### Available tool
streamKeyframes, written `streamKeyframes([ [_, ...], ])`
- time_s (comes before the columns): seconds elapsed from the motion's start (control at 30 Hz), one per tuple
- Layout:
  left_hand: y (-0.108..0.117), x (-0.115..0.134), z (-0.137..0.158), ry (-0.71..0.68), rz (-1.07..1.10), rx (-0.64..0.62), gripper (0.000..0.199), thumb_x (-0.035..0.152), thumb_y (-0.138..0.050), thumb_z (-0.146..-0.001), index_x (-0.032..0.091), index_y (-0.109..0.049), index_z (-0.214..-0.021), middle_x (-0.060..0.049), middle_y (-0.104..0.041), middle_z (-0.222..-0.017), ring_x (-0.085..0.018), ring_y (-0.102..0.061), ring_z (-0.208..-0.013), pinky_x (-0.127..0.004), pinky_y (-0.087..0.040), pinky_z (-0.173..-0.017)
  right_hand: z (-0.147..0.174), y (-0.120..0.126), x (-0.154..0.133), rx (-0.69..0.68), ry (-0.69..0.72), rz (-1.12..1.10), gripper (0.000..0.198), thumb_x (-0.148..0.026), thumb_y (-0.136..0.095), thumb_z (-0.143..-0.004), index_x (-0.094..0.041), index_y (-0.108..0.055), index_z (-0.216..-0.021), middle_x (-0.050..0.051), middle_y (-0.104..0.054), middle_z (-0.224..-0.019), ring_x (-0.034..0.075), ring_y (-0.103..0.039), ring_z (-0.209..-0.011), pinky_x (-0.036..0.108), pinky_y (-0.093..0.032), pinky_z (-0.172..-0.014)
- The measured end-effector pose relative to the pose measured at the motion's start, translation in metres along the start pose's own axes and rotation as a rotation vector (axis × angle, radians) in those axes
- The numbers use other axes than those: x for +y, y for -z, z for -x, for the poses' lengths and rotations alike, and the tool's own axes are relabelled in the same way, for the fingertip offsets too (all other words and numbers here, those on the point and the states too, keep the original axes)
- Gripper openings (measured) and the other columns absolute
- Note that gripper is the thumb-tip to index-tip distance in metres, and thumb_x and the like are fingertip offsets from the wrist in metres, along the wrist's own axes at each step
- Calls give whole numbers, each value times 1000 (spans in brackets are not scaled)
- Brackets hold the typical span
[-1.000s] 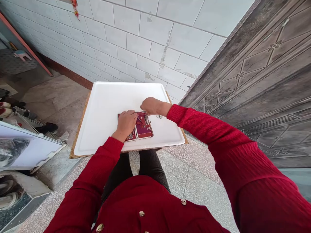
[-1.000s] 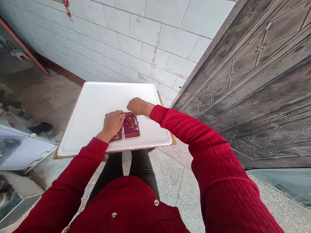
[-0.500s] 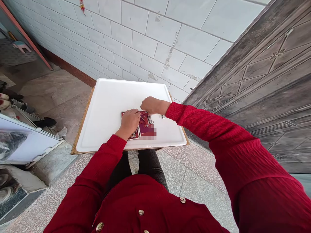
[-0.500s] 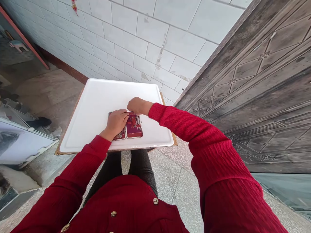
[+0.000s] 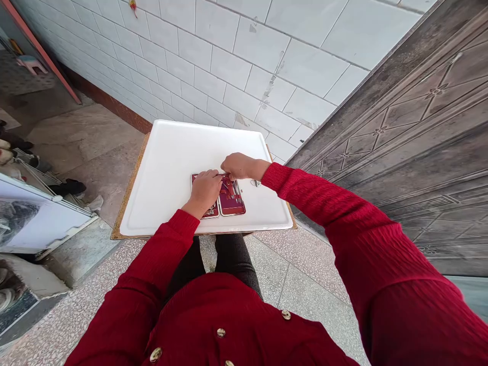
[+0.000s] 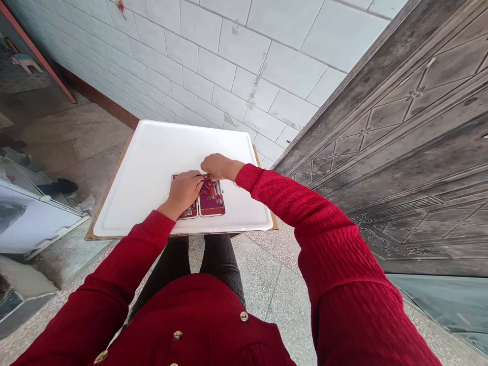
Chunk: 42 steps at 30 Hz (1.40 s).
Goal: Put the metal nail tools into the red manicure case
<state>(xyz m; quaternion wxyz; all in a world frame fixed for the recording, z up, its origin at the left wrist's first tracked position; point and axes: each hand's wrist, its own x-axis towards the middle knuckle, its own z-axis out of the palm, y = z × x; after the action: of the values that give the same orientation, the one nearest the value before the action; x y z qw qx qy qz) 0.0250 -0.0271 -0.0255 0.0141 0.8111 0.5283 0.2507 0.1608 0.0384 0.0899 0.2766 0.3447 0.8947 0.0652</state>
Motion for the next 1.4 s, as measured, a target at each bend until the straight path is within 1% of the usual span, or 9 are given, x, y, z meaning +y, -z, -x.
streamKeyframes([
  [0.3,1,0,0,19,-1,-14,30,15,-49,-102,17,-79,-107,-14,-75,-119,-32,-69,-112,-50,-55,-100,2,3,0,14,-22,-74,29,-16,-72,-89,-8,-78,-116,17,-80,-109,30,-73,-99,33,-46,-74],
  [0.5,1,-1,0,-6,-20,-11,30,17,-49,-102,19,-79,-104,-13,-75,-120,-31,-68,-111,-50,-55,-99,2,-5,-1,54,-61,-129,28,-16,-73,-91,-6,-78,-116,19,-80,-111,30,-73,-99,33,-46,-74],
  [0.6,2,-1,0,-10,-20,-15,30,16,-49,-102,18,-78,-107,-13,-74,-121,-31,-68,-112,-50,-55,-101,2,-11,-2,80,-77,-138,26,-15,-71,-92,-6,-78,-115,19,-80,-112,31,-73,-101,34,-47,-75],
  [0.73,3,-2,1,-23,-21,-17,30,17,-49,-103,18,-78,-110,-13,-75,-121,-30,-68,-113,-49,-55,-102,3,-14,0,70,-109,-170,24,-15,-68,-93,-6,-79,-112,19,-80,-112,30,-73,-99,33,-46,-73],
  [0.93,3,-4,1,-23,-47,-5,29,17,-51,-103,18,-79,-109,-12,-75,-123,-30,-69,-110,-47,-56,-100,2,-16,4,77,-99,-229,27,-17,-70,-91,-5,-78,-114,18,-80,-114,30,-73,-100,33,-45,-74],
  [1.17,3,-6,1,-21,-39,18,29,18,-52,-103,20,-81,-107,-10,-77,-122,-29,-70,-109,-46,-57,-99,-1,-21,8,149,-80,-290,26,-17,-70,-89,-7,-80,-111,17,-80,-114,29,-72,-99,33,-45,-76],
  [1.23,3,-6,1,-31,-35,27,29,18,-52,-103,20,-81,-106,-10,-77,-123,-28,-71,-109,-46,-57,-100,-3,-24,14,163,-64,-347,24,-14,-72,-87,-9,-80,-109,14,-81,-108,25,-73,-96,30,-44,-74],
  [1.33,3,-8,1,-48,-28,47,30,19,-51,-103,20,-81,-106,-10,-77,-122,-28,-71,-109,-46,-57,-100,-8,-26,22,130,-30,-453,21,-9,-72,-84,-11,-81,-104,7,-82,-90,20,-72,-81,27,-43,-69],
  [1.4,3,-9,2,-56,-21,54,30,19,-51,-102,21,-81,-107,-10,-77,-121,-28,-71,-108,-46,-57,-99,-11,-26,24,119,-2,-471,20,-8,-72,-83,-11,-81,-100,5,-81,-83,18,-71,-75,26,-43,-67],
])
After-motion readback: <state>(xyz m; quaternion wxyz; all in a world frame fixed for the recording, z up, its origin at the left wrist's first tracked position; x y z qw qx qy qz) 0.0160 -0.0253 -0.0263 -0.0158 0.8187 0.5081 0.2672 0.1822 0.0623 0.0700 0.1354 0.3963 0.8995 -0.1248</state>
